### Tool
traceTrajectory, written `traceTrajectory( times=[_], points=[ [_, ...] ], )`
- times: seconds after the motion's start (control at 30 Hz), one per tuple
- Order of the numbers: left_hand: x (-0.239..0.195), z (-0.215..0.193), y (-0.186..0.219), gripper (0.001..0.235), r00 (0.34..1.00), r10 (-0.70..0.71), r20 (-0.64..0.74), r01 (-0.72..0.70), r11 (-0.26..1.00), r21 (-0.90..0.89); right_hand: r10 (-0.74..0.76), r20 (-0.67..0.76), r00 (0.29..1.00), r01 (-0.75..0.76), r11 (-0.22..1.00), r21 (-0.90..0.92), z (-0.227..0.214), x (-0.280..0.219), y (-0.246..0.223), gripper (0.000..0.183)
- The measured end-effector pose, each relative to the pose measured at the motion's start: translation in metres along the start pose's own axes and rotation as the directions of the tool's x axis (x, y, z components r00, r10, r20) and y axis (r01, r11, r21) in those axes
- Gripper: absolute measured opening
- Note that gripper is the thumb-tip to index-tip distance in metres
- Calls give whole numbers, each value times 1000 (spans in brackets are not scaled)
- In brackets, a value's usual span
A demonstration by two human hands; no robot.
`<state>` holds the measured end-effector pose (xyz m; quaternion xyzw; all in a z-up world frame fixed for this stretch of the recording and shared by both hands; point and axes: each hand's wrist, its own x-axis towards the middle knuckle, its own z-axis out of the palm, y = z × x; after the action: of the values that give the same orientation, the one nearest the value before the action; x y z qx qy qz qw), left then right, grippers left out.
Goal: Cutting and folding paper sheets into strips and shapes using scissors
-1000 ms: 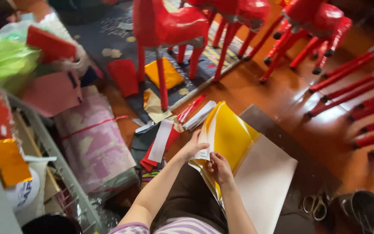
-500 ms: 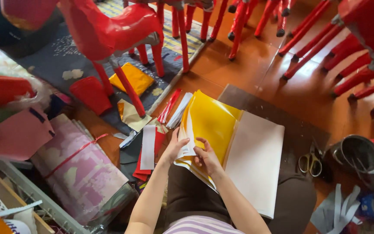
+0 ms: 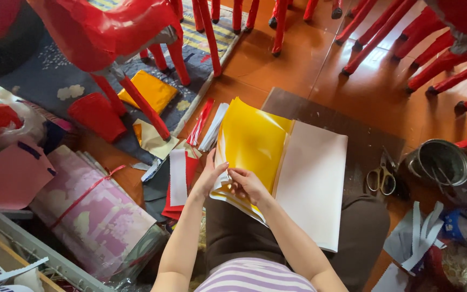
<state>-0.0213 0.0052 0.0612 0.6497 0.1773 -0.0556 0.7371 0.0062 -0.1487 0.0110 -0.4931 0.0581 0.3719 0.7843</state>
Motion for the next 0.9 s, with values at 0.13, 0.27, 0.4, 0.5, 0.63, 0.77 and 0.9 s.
traceTrajectory(
  times=[0.13,0.27,0.4,0.5,0.63,0.77,0.9],
  points=[
    [14,-7,-18,97,1000,-1,2,1,1000,-3,61,15,998,-61,998,-14,-2,4,0,24],
    [15,-8,-20,97,1000,3,4,-3,1000,-30,69,-13,998,-69,998,-1,-8,15,6,19],
    [28,-14,-35,97,999,-32,-3,32,998,-55,70,-45,996,-71,997,-11,-3,9,0,21],
    [23,-11,-24,98,998,-64,-18,63,996,-59,60,-102,993,-64,997,-45,4,3,-5,28],
    [41,-18,-33,97,995,-85,-58,80,994,-71,40,-146,989,-47,998,-42,-1,7,5,31],
    [47,-20,-35,99,985,-127,-114,124,992,-34,40,-171,984,-35,999,31,-6,14,12,32],
    [21,-12,-13,95,978,-160,-136,140,980,-144,49,-183,982,-10,978,209,-2,3,5,26]
  ],
)
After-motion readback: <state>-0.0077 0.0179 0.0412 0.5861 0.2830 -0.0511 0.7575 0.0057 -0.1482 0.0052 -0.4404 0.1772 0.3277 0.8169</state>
